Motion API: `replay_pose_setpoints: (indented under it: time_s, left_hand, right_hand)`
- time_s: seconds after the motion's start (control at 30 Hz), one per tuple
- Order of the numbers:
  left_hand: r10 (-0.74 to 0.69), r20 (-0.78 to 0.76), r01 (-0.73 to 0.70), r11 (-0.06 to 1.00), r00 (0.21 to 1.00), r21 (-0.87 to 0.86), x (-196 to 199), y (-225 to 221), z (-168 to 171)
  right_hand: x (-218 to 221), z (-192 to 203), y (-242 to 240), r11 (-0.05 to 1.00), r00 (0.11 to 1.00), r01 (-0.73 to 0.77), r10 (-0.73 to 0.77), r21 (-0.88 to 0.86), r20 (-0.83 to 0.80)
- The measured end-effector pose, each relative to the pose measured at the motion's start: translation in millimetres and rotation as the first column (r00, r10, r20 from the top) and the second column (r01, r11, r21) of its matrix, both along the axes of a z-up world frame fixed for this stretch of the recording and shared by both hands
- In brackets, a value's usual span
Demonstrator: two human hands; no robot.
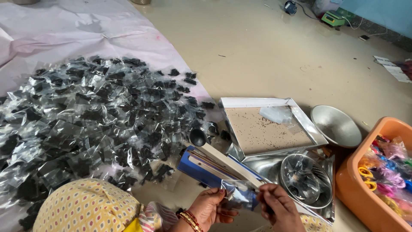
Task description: Sealing small plastic bags containing black items using a manual heat sealer.
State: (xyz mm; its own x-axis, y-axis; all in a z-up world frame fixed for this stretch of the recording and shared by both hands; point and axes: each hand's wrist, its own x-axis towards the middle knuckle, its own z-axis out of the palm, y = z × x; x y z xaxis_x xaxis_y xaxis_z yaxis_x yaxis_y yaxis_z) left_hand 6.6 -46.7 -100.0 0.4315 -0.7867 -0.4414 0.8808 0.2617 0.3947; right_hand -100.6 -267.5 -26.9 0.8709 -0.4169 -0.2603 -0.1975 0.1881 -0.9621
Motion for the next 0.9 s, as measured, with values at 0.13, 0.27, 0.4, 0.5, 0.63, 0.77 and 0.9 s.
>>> replay_pose_setpoints:
  time_s: [0.13,0.27,0.4,0.5,0.63,0.77,0.9]
  left_hand:
    - [-0.001,-0.018,0.001,1.0,1.0,-0.029,1.0,-1.1,-7.0]
    - [-0.006,-0.024,0.005,1.0,1.0,-0.027,3.3,-0.8,-7.3]
    - [-0.004,-0.022,0.004,1.0,1.0,-0.021,3.9,-0.9,-8.1]
    - [-0.001,-0.024,0.001,1.0,1.0,-0.019,3.6,-2.5,-12.1]
    - [-0.005,-0.012,0.005,1.0,1.0,-0.027,1.9,-3.0,-12.8]
    - [-0.016,-0.013,0.015,0.999,1.0,-0.03,2.1,-2.4,-11.7]
    - [-0.012,-0.023,0.012,1.0,1.0,-0.028,2.5,-2.0,-7.9]
  right_hand:
    - [-0.5,7.2,-5.6,0.966,0.997,0.07,-0.06,0.25,-0.047]
    - [-2.7,0.5,-9.1,0.969,0.999,0.036,-0.032,0.246,-0.018]
    - [-0.2,12.1,3.0,0.98,0.997,0.069,-0.063,0.189,-0.039]
    - [0.9,9.1,6.9,0.974,0.985,0.162,-0.15,0.156,-0.091]
    - [3.6,-9.4,1.6,0.995,0.994,0.103,-0.103,-0.003,-0.031]
    - [5.0,-22.1,-5.5,0.995,1.0,0.007,-0.004,-0.095,0.025]
    - [6.4,6.4,8.1,0.998,0.999,0.038,-0.04,-0.053,-0.031]
